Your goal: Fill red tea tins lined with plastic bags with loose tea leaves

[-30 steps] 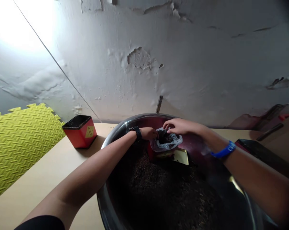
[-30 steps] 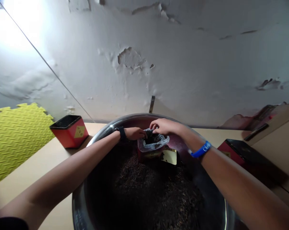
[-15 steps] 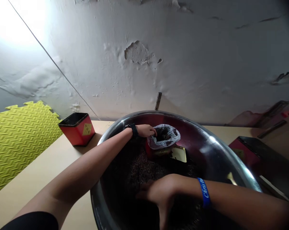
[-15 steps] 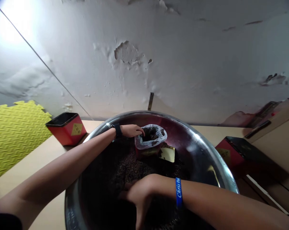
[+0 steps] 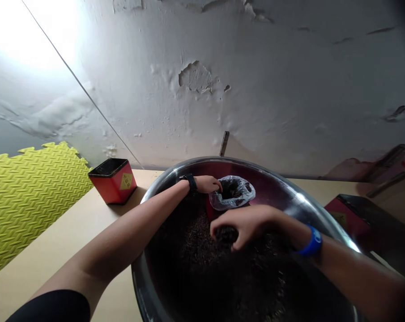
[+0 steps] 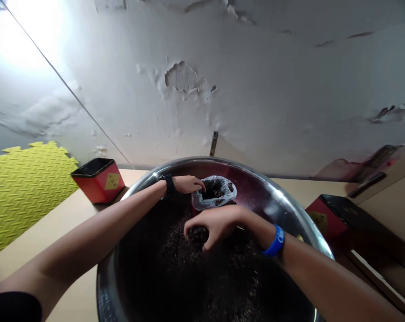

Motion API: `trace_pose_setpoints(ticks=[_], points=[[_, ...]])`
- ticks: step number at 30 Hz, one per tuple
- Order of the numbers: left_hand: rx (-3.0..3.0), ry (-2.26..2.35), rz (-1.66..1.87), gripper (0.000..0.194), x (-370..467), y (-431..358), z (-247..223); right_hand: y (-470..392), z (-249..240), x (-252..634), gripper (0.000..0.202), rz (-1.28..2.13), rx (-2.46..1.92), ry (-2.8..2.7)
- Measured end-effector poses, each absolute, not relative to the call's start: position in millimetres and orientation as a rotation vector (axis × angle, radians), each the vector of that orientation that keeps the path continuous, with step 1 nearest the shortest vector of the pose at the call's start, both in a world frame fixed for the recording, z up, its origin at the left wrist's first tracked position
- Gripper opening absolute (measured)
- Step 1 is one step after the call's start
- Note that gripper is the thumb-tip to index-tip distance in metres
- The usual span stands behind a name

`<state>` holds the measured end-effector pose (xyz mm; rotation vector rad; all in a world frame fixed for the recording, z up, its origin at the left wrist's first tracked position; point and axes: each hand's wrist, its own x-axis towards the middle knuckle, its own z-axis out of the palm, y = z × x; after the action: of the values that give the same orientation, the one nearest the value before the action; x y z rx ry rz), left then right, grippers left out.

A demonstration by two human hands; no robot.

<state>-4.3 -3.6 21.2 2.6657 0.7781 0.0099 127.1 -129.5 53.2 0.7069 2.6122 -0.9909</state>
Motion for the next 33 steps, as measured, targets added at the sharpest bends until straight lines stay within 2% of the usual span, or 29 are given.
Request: trace_pose_setpoints(ticks=[4,9,12,16,19,25,29,33], points=[[2.661,0.807,0.02,0.034,-5,-5,22,-118,87,147,0.039,-0.958,1.028,2.761],[2.634,0.796,0.01,0.032,-5,-3,19,-90,72,162,0.043,-0.664,1.672,2.883],[2.654,0.854,-0.002,0.033,-4,-2,18,-80,53,165,0.044,-0.44,1.764,2.868],[2.677,0.815,-0.023,0.034,-3,-2,20,-79,44,170,0.027,-0.183,1.894,2.918],[2.669,0.8,-0.017,0.036,-3,-1,19,-80,39,172,0.026,-0.05,1.978,2.826],[2.705,0.801,0.008,0.037,-3,2,16,-77,31,175,0.048,-0.333,1.713,2.809],[2.72,0.777,0.096,0.034,-3,0,19,-75,32,181,0.046,-0.215,1.86,2.768],[2.762,0.716,0.319,0.036,-1,-5,22,-76,28,176,0.053,-0.475,1.609,2.855]])
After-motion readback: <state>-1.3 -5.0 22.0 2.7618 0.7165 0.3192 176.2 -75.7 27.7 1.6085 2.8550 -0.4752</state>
